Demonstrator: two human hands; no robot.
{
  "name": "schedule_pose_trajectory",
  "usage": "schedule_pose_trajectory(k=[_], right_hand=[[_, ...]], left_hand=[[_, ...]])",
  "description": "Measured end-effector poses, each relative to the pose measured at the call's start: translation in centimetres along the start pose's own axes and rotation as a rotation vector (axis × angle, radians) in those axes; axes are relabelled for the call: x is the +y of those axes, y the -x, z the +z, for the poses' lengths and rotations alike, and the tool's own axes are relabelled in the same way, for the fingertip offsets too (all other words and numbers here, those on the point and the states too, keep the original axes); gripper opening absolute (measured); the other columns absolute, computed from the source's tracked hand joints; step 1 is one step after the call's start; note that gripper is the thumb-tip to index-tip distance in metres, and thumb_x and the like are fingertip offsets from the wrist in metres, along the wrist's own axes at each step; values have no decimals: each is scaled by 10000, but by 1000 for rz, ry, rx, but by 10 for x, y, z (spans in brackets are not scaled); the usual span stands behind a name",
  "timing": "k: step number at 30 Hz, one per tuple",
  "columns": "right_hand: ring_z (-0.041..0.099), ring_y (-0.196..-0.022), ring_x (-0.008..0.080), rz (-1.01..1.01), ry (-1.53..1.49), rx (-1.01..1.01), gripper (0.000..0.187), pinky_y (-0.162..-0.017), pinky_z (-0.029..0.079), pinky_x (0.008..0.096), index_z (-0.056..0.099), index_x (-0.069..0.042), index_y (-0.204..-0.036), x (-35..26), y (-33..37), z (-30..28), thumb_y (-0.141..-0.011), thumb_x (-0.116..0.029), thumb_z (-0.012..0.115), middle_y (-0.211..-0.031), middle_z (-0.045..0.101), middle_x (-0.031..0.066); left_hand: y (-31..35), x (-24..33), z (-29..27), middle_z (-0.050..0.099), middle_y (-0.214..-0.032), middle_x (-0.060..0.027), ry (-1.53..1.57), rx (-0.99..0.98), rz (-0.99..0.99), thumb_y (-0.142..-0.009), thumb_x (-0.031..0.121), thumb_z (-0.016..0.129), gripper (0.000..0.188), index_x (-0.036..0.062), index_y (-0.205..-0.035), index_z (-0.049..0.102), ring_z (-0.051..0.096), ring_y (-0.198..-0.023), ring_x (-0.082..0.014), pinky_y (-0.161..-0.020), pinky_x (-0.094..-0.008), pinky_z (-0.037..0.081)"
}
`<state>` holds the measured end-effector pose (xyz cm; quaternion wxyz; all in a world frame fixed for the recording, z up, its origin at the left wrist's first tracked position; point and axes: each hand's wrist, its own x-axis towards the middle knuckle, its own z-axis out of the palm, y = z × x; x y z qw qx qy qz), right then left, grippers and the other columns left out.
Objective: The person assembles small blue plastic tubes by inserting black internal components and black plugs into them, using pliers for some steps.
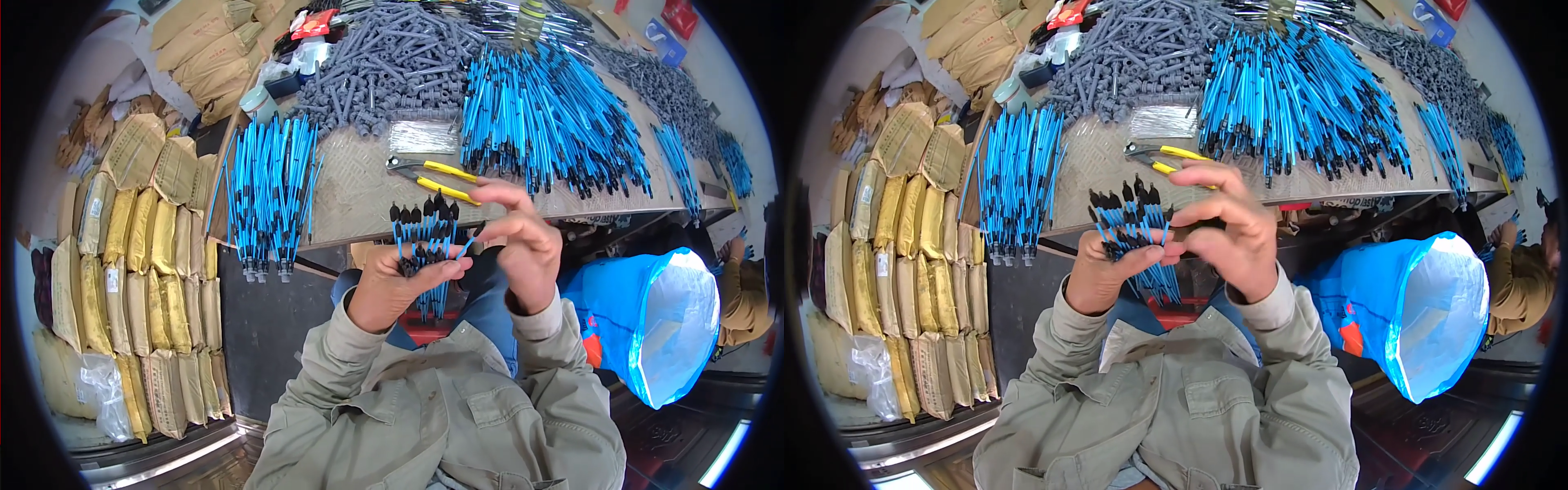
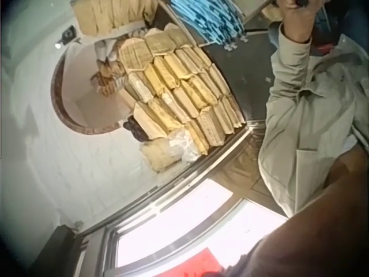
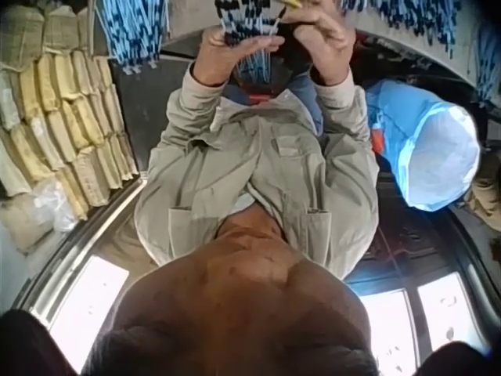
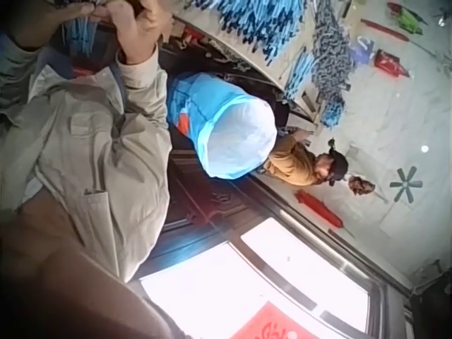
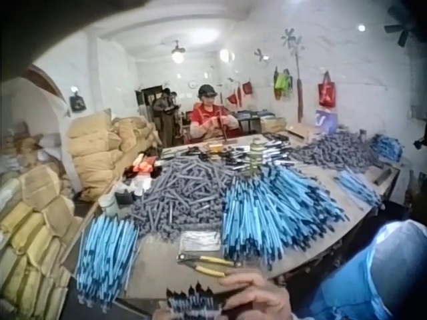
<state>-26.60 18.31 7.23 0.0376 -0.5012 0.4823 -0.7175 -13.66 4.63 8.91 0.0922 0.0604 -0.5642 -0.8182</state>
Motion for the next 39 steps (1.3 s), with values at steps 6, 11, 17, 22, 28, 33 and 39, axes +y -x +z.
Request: schedule_pose_trajectory(k=[6, 11, 17, 22, 28, 33, 39], right_hand=[[449, -1158, 343, 33, 447, -82, 248, -987, 304, 460, 636, -5, -949, -18, -3, 21, -801, -203, 629, -1138, 552, 165], [461, -1138, 368, -68, 793, -140, 149, -985, 297, 473, 624, -4, -892, -34, -7, 26, -780, -101, 640, -1114, 550, 169], [482, -1111, 365, -32, 710, -160, 97, -994, 284, 480, 591, -13, -878, -28, -8, 29, -817, -87, 589, -1104, 541, 176], [528, -1026, 316, 31, 500, -109, 74, -960, 333, 449, 531, -19, -830, -13, -6, 31, -841, -86, 561, -1047, 541, 168], [573, -855, 241, 333, 207, -186, 116, -784, 451, 392, 510, -23, -821, -9, -25, 22, -862, -115, 567, -909, 563, 120], [569, -694, 255, 153, 218, -438, 196, -621, 445, 362, 509, -22, -762, -5, -47, 12, -861, -175, 583, -747, 558, 101], [522, -657, 334, -40, 623, -500, 268, -596, 413, 369, 489, -21, -709, -7, -55, 17, -848, -227, 588, -677, 514, 132]], left_hand=[[-2, -12, -5, 643, -883, -28, -135, -25, 94, -829, 21, 635, 169, 2, -998, 640, 595, -828, -88, -740, -237, 501], [-3, -14, -2, 630, -883, 5, -107, -17, 97, -828, 30, 641, 175, 12, -1002, 636, 556, -805, -54, -721, -224, 486], [0, -15, -7, 626, -921, 8, -98, -69, 102, -844, 37, 621, 175, 7, -1016, 627, 554, -815, -53, -742, -228, 481], [2, -13, -5, 628, -924, 1, -234, -22, 139, -852, 55, 617, 180, 8, -1025, 624, 561, -840, -61, -764, -231, 478], [4, -10, -16, 636, -942, -23, -2, -3, 42, -875, 91, 591, 210, -4, -1063, 600, 580, -869, -82, -782, -257, 479], [4, 7, -12, 641, -930, -56, 89, -61, -75, -884, 92, 572, 212, -19, -1064, 587, 600, -861, -107, -773, -277, 483], [-1, 0, -12, 652, -932, -92, 3, -94, 13, -887, 87, 555, 204, -28, -1053, 583, 621, -854, -140, -773, -286, 491]])
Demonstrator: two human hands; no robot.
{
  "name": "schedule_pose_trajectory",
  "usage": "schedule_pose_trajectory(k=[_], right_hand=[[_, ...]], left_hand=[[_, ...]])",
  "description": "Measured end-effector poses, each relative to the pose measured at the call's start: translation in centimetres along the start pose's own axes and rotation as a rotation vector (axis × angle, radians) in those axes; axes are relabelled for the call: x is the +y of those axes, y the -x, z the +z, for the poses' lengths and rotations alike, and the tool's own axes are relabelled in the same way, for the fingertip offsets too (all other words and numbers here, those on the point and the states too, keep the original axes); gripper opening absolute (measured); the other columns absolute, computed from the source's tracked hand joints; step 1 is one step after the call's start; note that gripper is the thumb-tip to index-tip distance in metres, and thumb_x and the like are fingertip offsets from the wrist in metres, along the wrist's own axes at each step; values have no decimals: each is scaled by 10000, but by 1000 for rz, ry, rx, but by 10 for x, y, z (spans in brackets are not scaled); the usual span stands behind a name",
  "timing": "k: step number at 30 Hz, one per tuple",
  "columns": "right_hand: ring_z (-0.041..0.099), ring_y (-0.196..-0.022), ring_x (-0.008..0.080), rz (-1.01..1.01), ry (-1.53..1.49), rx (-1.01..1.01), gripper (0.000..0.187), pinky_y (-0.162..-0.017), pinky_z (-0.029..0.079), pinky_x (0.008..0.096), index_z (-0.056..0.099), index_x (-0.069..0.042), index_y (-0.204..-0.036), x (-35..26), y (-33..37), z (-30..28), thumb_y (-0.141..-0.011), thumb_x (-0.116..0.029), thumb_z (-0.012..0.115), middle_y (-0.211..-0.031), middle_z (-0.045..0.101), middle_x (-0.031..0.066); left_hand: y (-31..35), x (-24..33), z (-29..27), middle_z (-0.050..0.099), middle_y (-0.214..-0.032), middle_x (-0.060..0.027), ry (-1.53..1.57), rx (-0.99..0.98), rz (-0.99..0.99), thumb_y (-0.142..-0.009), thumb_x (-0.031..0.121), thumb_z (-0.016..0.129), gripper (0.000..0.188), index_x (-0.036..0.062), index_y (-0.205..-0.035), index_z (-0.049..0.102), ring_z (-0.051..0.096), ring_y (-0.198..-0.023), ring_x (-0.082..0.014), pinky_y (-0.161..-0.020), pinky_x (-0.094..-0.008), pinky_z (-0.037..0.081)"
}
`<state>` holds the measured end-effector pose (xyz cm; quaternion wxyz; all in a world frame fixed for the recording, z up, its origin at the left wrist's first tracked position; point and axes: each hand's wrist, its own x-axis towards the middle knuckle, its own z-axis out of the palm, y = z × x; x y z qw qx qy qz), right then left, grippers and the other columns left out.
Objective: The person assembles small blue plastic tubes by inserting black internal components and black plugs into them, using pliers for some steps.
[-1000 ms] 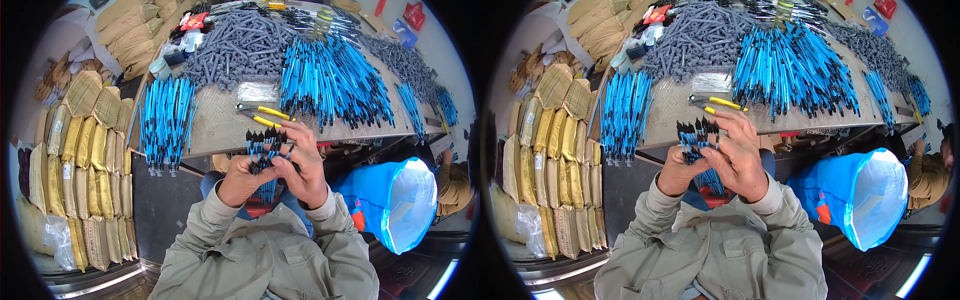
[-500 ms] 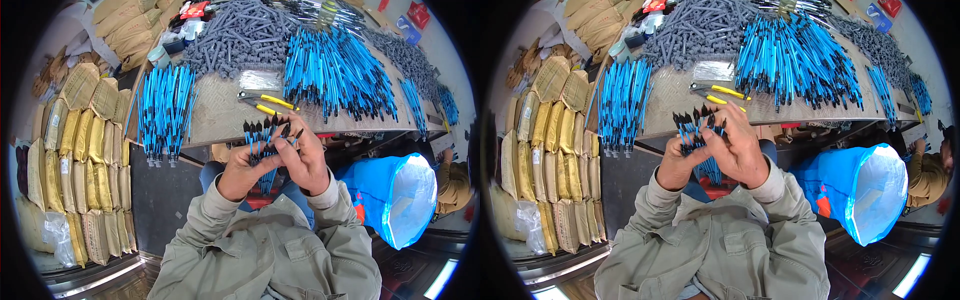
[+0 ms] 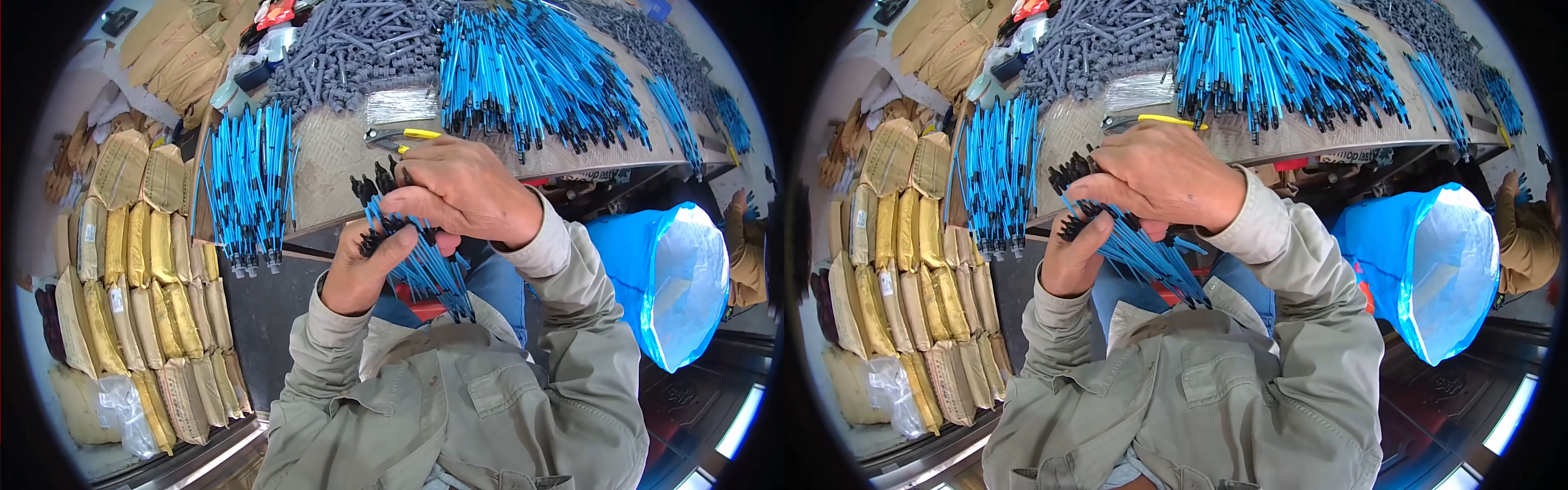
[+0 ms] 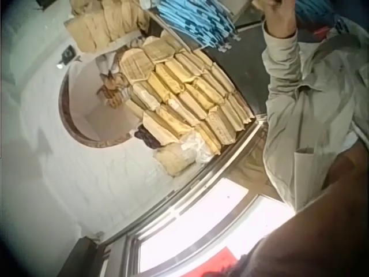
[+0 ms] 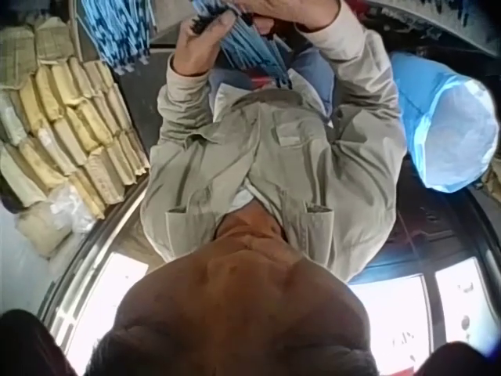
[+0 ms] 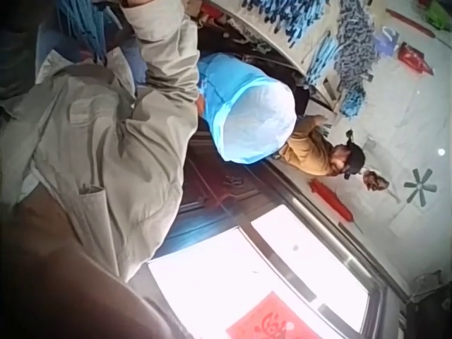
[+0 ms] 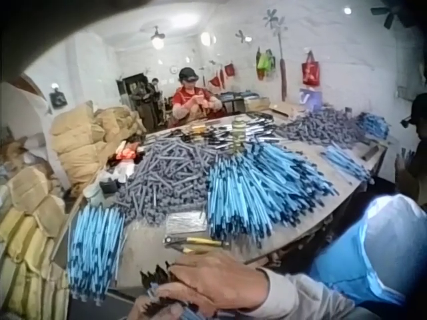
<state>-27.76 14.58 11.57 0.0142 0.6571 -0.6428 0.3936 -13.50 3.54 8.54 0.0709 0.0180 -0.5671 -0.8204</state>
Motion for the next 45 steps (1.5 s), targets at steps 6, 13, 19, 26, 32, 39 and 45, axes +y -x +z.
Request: schedule_pose_trajectory(k=[6, 13, 19, 26, 32, 39, 45], right_hand=[[584, -813, 290, -41, 2, 134, 330, -699, 443, 373, 584, -54, -910, 5, 5, 4, -827, -373, 591, -861, 587, 120], [364, -1267, 256, 92, -929, 310, 716, -1029, 273, 323, 336, 16, -1352, 32, 63, 76, -882, -504, 478, -1362, 378, 171], [259, -1319, 223, 81, -1221, -67, 753, -1074, 181, 318, 205, 71, -1382, 36, 89, 120, -920, -493, 394, -1395, 325, 149], [311, -1291, 215, 379, -1252, -74, 591, -1057, 238, 336, 271, 23, -1369, 19, 97, 131, -920, -297, 485, -1378, 353, 121], [342, -1269, 215, 345, -1325, 186, 558, -1047, 269, 338, 307, 6, -1358, 17, 89, 134, -890, -176, 551, -1361, 367, 114], [439, -1167, 248, 241, -626, 552, 418, -1018, 293, 397, 491, -14, -1157, -2, 78, 100, -780, -90, 654, -1268, 447, 141], [517, -1060, 313, 114, -102, 469, 285, -978, 302, 462, 623, -84, -932, -2, 72, 89, -678, -145, 736, -1153, 538, 130]], left_hand=[[2, -11, -4, 659, -934, -132, -163, 129, 85, -848, 41, 575, 221, -33, -1056, 579, 635, -862, -190, -784, -300, 489], [3, 7, 0, 658, -917, -166, 105, 128, 180, -808, 6, 615, 222, -29, -1026, 590, 642, -843, -225, -788, -326, 494], [8, 15, 1, 653, -886, -182, -43, 99, 189, -830, 32, 579, 241, -5, -1068, 557, 652, -844, -280, -760, -378, 520], [8, 37, 1, 660, -928, -165, -248, 121, -94, -843, 1, 599, 215, -41, -1053, 586, 636, -905, -207, -803, -299, 499], [4, 32, -2, 653, -954, -192, -255, 68, 94, -824, 75, 629, 284, -36, -1080, 576, 639, -908, -262, -822, -354, 490], [6, 27, -7, 621, -1022, -239, -234, 150, 48, -835, 109, 614, 343, -46, -1132, 535, 615, -977, -306, -875, -400, 480], [5, 27, -6, 597, -1057, -265, -129, 188, 30, -840, 123, 599, 366, -45, -1155, 514, 605, -989, -332, -873, -427, 485]])
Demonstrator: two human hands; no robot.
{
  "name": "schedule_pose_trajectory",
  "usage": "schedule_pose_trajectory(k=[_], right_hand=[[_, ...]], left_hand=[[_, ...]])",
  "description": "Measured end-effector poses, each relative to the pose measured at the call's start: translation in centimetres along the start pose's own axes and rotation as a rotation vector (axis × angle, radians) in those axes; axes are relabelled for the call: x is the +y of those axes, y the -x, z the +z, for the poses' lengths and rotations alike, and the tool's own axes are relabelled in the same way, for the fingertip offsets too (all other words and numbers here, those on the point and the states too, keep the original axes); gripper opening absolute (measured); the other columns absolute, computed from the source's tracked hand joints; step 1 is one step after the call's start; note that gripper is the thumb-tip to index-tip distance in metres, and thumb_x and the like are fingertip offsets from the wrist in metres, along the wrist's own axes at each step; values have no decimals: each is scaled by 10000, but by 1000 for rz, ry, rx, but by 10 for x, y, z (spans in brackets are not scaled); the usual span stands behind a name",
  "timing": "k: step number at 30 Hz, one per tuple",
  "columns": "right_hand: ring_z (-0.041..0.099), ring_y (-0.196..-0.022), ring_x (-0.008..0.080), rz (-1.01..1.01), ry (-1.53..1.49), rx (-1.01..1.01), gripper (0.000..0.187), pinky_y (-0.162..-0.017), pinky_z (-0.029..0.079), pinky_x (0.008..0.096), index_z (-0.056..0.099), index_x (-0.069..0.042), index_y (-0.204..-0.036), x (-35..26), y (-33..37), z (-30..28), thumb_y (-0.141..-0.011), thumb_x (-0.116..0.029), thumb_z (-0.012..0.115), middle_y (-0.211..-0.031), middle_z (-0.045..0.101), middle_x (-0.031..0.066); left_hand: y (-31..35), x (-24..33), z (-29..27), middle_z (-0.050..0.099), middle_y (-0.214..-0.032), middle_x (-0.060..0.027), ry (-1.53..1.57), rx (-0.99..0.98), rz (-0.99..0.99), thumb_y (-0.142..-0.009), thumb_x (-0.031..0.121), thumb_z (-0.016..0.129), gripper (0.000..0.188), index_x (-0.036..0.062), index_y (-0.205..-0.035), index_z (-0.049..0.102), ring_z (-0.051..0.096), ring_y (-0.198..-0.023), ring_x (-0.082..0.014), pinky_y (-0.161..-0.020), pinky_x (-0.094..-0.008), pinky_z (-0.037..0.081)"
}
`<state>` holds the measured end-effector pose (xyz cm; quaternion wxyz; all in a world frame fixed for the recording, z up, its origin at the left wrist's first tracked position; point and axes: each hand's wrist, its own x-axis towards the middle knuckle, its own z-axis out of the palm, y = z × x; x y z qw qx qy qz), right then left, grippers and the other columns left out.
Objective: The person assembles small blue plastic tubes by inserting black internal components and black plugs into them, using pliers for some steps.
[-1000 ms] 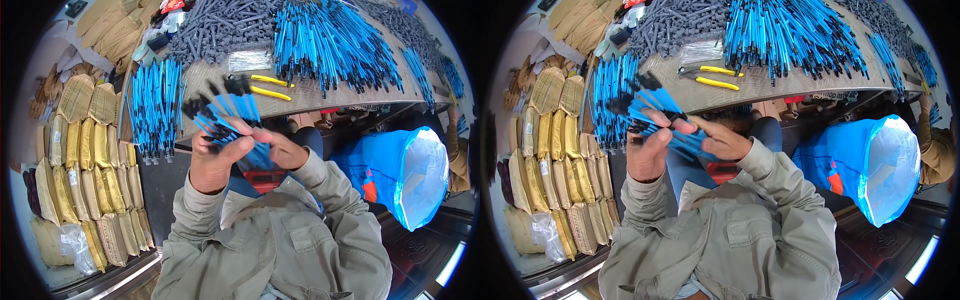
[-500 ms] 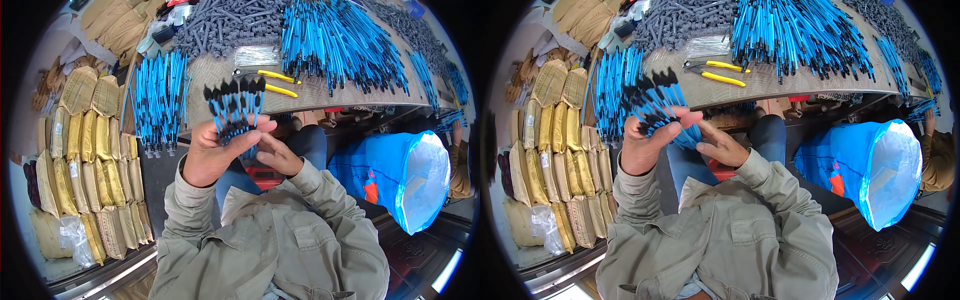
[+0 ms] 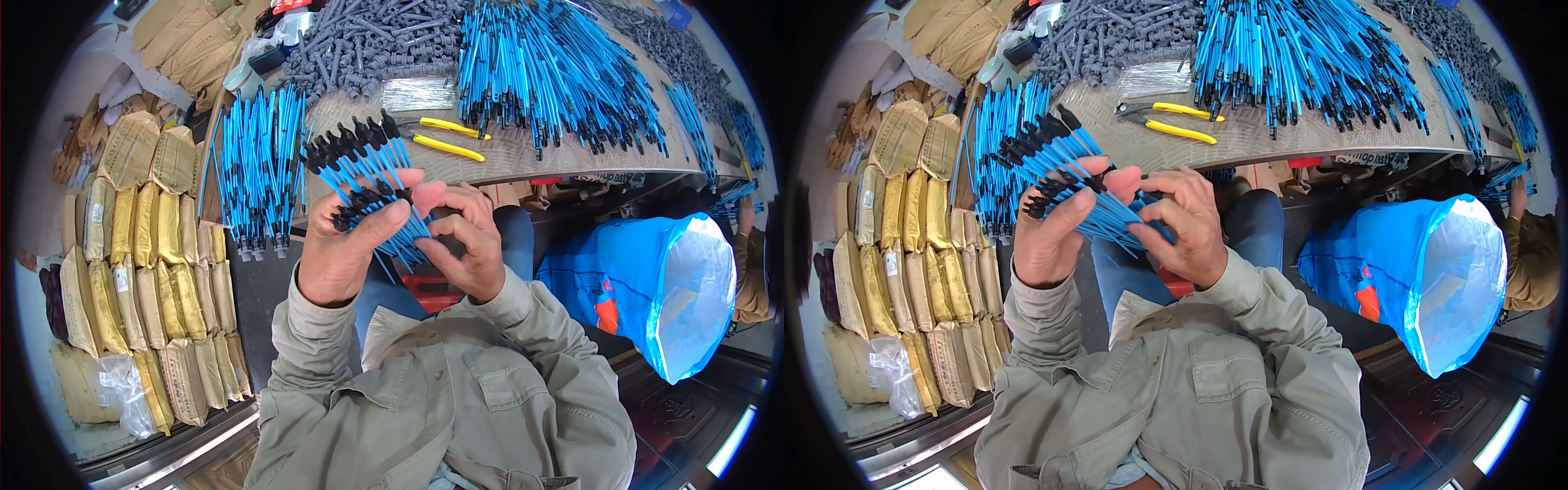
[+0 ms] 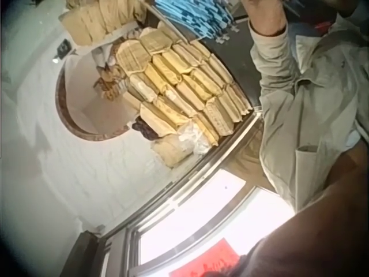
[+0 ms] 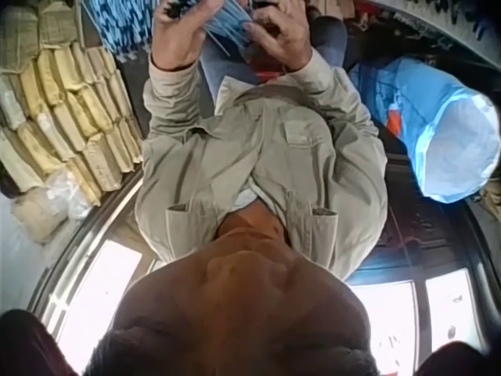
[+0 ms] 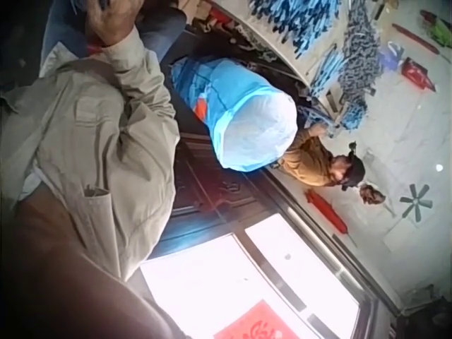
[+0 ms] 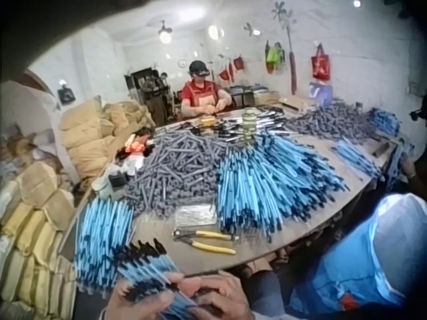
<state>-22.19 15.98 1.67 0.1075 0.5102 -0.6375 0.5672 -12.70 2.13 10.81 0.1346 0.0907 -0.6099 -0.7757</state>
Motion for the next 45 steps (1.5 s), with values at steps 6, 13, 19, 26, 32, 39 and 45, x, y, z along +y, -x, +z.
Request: schedule_pose_trajectory(k=[6, 13, 19, 26, 32, 39, 45], right_hand=[[483, -1138, 309, -16, -231, -95, 346, -1021, 271, 450, 611, -71, -1065, 8, -6, -11, -767, -239, 664, -1211, 523, 140], [407, -1225, 264, 267, -920, -311, 651, -1067, 235, 372, 354, 8, -1335, 61, -28, 40, -915, -490, 369, -1303, 456, 125], [419, -1212, 242, 283, -1109, -461, 749, -1060, 249, 339, 283, 12, -1375, 22, 9, 50, -926, -579, 184, -1326, 430, 118], [329, -1295, 249, 809, -1405, -660, 989, -1068, 247, 369, 162, 0, -1417, 19, 83, 82, -781, -757, 148, -1413, 327, 141], [333, -1288, 242, 491, -1197, -725, 877, -1073, 223, 351, 220, 16, -1394, 19, 72, 63, -845, -668, 212, -1400, 344, 147], [307, -1301, 238, 115, -820, -659, 766, -1081, 176, 361, 252, 31, -1381, 20, -1, 39, -904, -559, 358, -1412, 322, 154], [311, -1308, 278, -231, -427, -697, 948, -1071, 209, 398, 198, 28, -1397, 16, -38, 30, -781, -617, 518, -1423, 306, 166]], left_hand=[[3, 3, 2, 598, -1061, -261, 24, 46, -3, -839, 117, 595, 341, -32, -1139, 534, 609, -978, -340, -860, -442, 489], [3, 21, 9, 632, -981, -239, -227, -188, 189, -817, 110, 613, 300, -32, -1078, 576, 636, -911, -330, -854, -441, 493], [11, 48, 12, 658, -949, -148, -48, -50, -23, -809, 44, 646, 254, -38, -1046, 605, 647, -886, -224, -809, -342, 510], [0, 53, -2, 659, -926, -173, -2, 45, -116, -835, 107, 627, 271, -37, -1061, 594, 654, -871, -249, -777, -344, 527], [19, 50, -19, 658, -939, -187, 91, -90, 30, -848, 114, 591, 308, -35, -1116, 564, 657, -867, -248, -760, -356, 531], [38, 27, -34, 643, -1001, -192, -10, -442, 418, -822, 92, 614, 305, -35, -1096, 577, 647, -918, -244, -789, -364, 529], [52, 7, -55, 624, -1068, -200, -137, -692, 765, -793, 77, 647, 292, -37, -1058, 601, 635, -977, -243, -826, -371, 526]])
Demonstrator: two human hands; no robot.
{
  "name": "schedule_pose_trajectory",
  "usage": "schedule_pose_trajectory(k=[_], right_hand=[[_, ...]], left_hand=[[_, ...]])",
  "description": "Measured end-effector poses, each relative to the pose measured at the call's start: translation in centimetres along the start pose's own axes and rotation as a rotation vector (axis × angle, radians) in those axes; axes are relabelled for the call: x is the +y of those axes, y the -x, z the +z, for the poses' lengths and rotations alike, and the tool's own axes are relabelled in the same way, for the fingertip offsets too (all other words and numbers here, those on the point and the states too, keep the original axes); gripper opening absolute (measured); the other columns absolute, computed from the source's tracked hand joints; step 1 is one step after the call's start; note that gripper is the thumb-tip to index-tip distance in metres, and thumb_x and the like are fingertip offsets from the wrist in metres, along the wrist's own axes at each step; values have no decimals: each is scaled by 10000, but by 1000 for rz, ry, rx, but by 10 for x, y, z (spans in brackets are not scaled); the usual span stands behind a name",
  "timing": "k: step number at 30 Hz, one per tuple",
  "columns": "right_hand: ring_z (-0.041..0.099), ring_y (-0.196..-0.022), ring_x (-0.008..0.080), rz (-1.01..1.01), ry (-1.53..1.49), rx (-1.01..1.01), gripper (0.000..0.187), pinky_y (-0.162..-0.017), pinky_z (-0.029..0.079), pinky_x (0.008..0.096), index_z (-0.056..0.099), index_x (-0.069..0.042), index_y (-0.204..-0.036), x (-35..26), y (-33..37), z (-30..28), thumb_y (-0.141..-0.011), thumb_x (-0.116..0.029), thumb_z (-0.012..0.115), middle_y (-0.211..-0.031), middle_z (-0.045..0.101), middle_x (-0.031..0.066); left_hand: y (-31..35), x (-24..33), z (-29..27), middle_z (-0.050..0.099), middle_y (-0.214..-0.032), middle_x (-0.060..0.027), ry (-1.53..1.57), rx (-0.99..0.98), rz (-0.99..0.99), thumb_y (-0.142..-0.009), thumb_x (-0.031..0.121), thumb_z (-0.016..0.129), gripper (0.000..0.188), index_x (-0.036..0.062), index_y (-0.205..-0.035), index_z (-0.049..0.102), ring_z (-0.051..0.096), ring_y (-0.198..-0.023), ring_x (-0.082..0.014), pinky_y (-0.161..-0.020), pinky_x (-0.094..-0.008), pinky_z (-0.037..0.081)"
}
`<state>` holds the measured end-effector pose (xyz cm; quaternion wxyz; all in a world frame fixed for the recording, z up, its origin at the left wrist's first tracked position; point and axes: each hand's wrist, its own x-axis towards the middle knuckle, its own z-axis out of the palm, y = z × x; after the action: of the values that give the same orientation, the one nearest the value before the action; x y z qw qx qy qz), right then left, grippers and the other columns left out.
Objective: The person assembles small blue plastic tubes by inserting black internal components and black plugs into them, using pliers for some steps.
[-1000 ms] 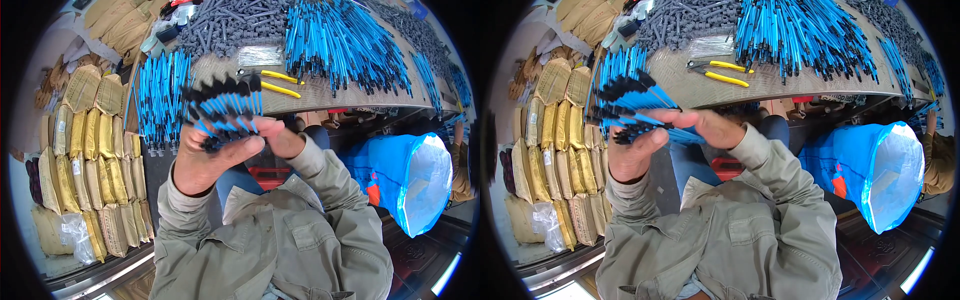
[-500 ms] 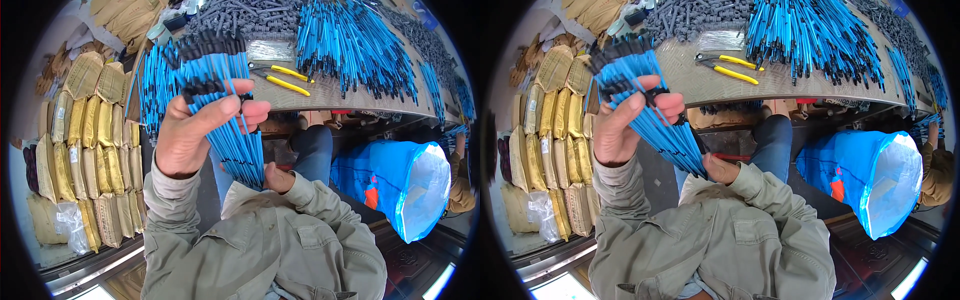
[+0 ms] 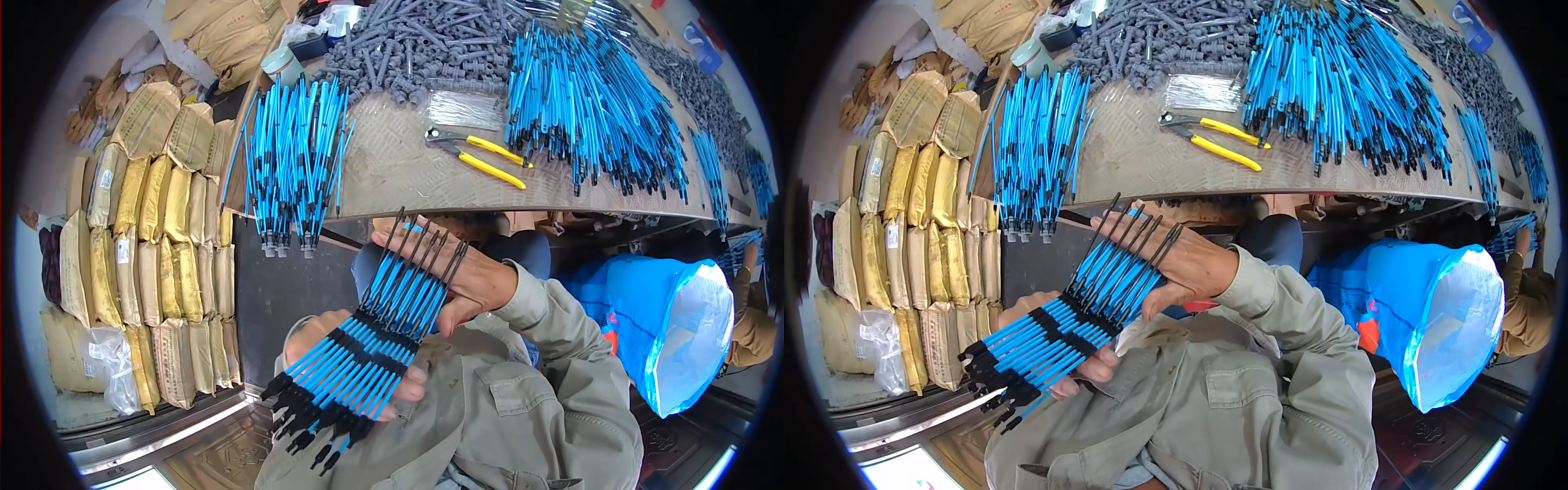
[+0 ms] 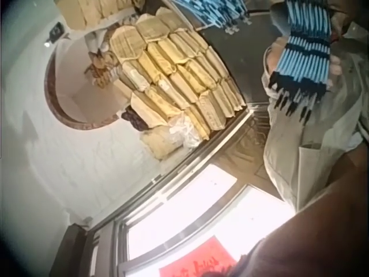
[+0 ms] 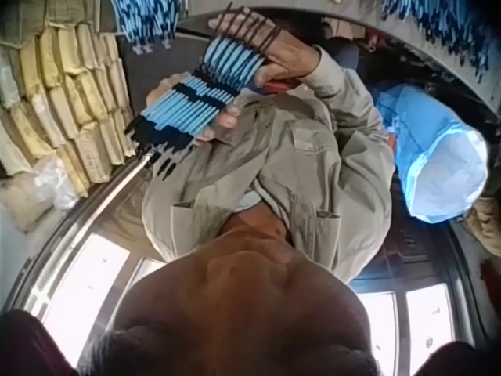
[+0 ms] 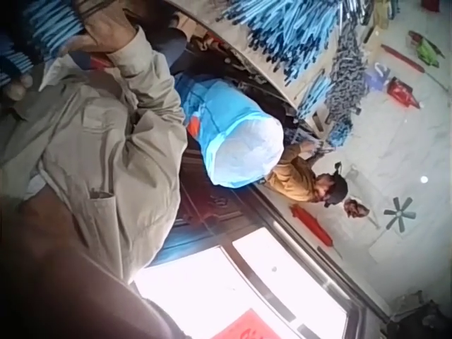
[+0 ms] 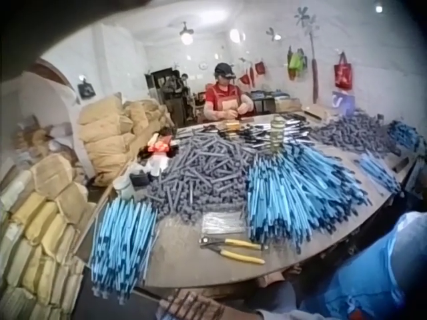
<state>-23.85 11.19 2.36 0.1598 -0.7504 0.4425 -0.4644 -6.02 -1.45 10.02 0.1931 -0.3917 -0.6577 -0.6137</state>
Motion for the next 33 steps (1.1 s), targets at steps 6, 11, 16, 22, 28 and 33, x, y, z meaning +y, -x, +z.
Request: schedule_pose_trajectory(k=[6, 11, 16, 22, 28, 33], right_hand=[[329, -1304, 283, 136, -530, 49, 970, -1065, 247, 388, 134, 0, -1420, 16, 2, 29, -778, -615, 524, -1425, 310, 156], [373, -1276, 269, 329, -983, 201, 804, -1048, 292, 368, 136, -17, -1420, 36, 4, 26, -875, -506, 467, -1400, 344, 163], [429, -1228, 235, 778, -1137, 711, 544, -989, 379, 375, 287, 2, -1363, 54, 1, -23, -945, -299, 464, -1337, 425, 156], [541, -1046, 278, 622, 526, 488, 397, -873, 450, 347, 488, -8, -1211, 51, 11, -66, -861, -177, 569, -1169, 543, 143], [566, -881, 320, 543, 1056, 316, 317, -774, 482, 357, 565, -15, -1044, 56, 19, -65, -751, -119, 629, -1035, 583, 129], [592, -814, 306, 725, 1104, 219, 113, -676, 492, 401, 559, -27, -827, 48, -2, -79, -762, -111, 594, -891, 591, 125]], left_hand=[[18, -17, -16, 602, -1111, -209, 86, 15, -85, -815, 77, 620, 305, -17, -1103, 595, 614, -1014, -274, -814, -373, 526], [23, -39, -19, 594, -1135, -199, 281, 270, -458, -821, 39, 594, 278, -14, -1093, 609, 603, -1030, -275, -872, -376, 485], [28, -68, -18, 586, -1158, -188, 481, 517, -839, -826, 0, 567, 263, -11, -1083, 622, 591, -1046, -275, -929, -379, 445], [29, -110, -28, 635, -1067, -163, -9, 372, -497, -795, -20, 608, 234, -16, -1026, 644, 602, -1019, -241, -908, -361, 454], [24, -109, -26, 635, -1007, -226, 121, 513, -590, -792, 26, 614, 284, -62, -1061, 600, 603, -1013, -302, -914, -420, 452], [20, -108, -28, 640, -1000, -209, 120, 516, -630, -813, 60, 599, 321, -69, -1106, 571, 605, -1003, -294, -901, -411, 462]])
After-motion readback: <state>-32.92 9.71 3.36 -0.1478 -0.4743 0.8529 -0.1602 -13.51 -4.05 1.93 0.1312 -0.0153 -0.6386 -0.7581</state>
